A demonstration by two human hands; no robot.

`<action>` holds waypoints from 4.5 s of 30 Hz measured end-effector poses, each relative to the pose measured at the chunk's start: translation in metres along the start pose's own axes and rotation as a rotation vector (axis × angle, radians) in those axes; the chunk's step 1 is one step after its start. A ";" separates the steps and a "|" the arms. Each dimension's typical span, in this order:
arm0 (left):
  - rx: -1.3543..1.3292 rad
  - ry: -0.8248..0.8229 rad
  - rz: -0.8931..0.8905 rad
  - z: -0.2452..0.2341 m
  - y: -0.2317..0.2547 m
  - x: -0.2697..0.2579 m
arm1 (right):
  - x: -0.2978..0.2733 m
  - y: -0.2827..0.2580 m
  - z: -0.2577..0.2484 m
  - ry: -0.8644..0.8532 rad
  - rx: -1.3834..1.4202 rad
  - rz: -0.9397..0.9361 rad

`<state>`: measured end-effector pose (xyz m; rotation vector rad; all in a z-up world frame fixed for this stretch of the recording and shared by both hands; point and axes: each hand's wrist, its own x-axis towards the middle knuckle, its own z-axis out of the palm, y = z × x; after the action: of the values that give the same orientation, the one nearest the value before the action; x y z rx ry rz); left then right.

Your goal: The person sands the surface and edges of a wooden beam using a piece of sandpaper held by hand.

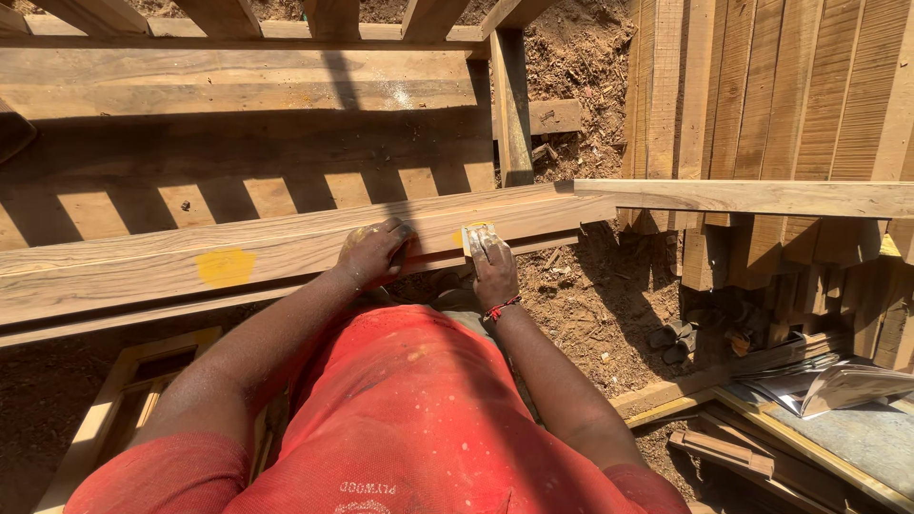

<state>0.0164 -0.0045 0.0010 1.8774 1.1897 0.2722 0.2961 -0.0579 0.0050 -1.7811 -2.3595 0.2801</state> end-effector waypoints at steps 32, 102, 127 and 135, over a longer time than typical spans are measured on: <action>0.099 -0.149 0.083 -0.020 -0.017 -0.006 | 0.085 -0.058 -0.019 -0.379 -0.075 0.534; 0.466 0.011 -0.061 0.162 0.233 0.214 | -0.036 0.316 -0.135 0.393 1.099 0.575; 0.442 -0.215 0.383 0.261 0.314 0.252 | -0.057 0.331 -0.174 0.505 0.933 0.472; 0.561 0.387 -0.281 0.104 0.115 0.128 | -0.099 0.354 -0.145 0.628 1.089 0.653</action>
<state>0.2158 0.0241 -0.0052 2.1488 1.9301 0.1570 0.6887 -0.0517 0.0539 -1.5891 -0.8245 0.7545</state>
